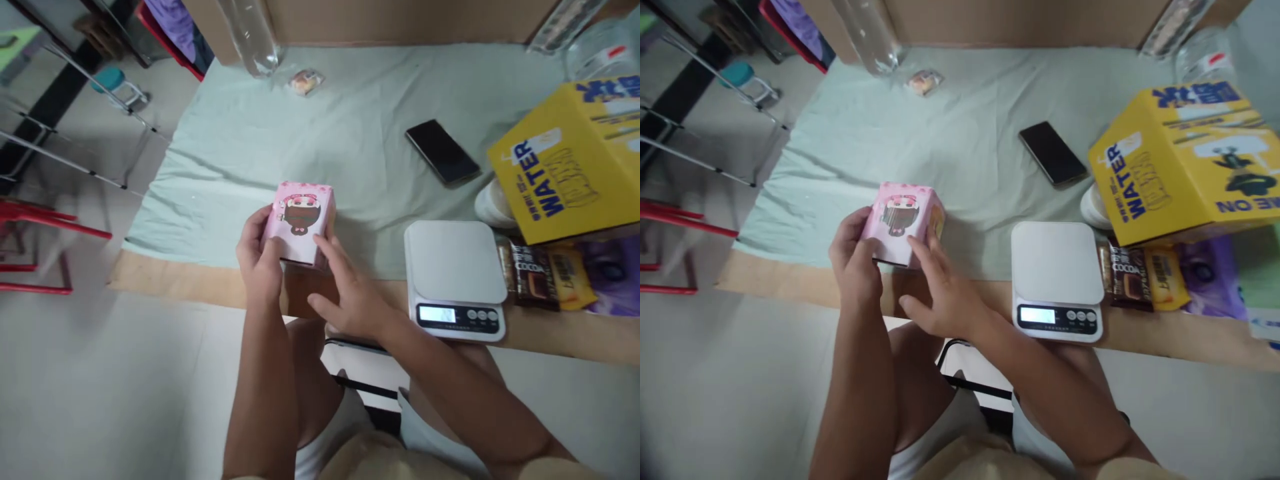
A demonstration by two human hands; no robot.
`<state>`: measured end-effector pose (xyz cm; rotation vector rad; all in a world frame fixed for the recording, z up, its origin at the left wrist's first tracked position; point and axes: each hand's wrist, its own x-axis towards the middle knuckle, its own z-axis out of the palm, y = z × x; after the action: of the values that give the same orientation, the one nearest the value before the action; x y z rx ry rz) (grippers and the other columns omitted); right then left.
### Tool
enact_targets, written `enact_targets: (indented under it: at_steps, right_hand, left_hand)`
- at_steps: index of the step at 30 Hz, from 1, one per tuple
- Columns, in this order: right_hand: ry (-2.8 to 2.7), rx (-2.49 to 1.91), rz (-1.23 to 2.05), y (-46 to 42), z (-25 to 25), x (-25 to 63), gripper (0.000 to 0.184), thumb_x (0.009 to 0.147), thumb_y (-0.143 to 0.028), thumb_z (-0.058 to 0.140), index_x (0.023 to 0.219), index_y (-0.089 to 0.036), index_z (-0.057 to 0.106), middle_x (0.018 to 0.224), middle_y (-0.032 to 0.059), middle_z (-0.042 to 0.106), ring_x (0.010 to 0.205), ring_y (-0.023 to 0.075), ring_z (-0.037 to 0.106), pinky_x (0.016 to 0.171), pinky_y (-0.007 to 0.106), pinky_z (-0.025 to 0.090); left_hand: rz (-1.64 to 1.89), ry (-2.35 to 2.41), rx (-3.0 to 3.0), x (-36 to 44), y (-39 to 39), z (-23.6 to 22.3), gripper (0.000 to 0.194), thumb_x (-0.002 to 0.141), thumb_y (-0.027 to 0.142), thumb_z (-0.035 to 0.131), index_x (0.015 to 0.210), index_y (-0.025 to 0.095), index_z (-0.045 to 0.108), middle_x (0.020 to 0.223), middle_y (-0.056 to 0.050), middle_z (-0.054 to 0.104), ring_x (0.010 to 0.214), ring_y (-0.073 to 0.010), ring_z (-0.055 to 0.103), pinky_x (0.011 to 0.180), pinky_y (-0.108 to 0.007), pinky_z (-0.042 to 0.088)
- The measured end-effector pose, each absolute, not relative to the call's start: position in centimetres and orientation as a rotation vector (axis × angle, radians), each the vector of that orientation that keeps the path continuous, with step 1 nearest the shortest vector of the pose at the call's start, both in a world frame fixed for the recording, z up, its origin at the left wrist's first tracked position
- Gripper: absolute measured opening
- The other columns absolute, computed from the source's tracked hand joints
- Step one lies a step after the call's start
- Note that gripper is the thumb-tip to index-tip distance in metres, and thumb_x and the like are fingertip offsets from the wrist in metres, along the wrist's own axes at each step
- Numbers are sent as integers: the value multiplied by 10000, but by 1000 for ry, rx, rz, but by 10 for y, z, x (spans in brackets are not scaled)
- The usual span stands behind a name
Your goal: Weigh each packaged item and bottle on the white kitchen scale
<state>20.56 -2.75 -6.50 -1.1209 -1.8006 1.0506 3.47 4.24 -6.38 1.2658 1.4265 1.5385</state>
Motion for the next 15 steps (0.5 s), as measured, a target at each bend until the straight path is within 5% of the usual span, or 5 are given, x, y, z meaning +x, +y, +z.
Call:
enact_targets:
  at_steps: [4,8,15]
  right_hand:
    - [-1743,-1261,991,-33,-70,203,734,977,-347,574,1633,-191,284,1714,225,392,1636,302,409,1328,583,446]
    - [-1679,-1314,928,-28,-71,194,635,960,-368,592,1542,-197,404,1584,205,512,1521,292,521,1302,570,480]
    - [-1713,-1240,1239,5,-57,139,780,941,-415,563,1621,-144,292,1727,204,378,1623,291,419,1367,543,407]
  left_hand:
    - [1609,1498,1133,19,38,-62,427,681,195,628,1098,231,710,1205,-40,755,1099,-214,758,863,-296,596]
    - [1572,1582,1063,19,38,-56,237,764,248,648,997,227,691,1057,-29,740,972,-181,731,846,-299,575]
    - [1704,1793,866,-28,37,-72,190,860,425,615,935,255,573,938,-7,639,907,-184,632,734,-327,491]
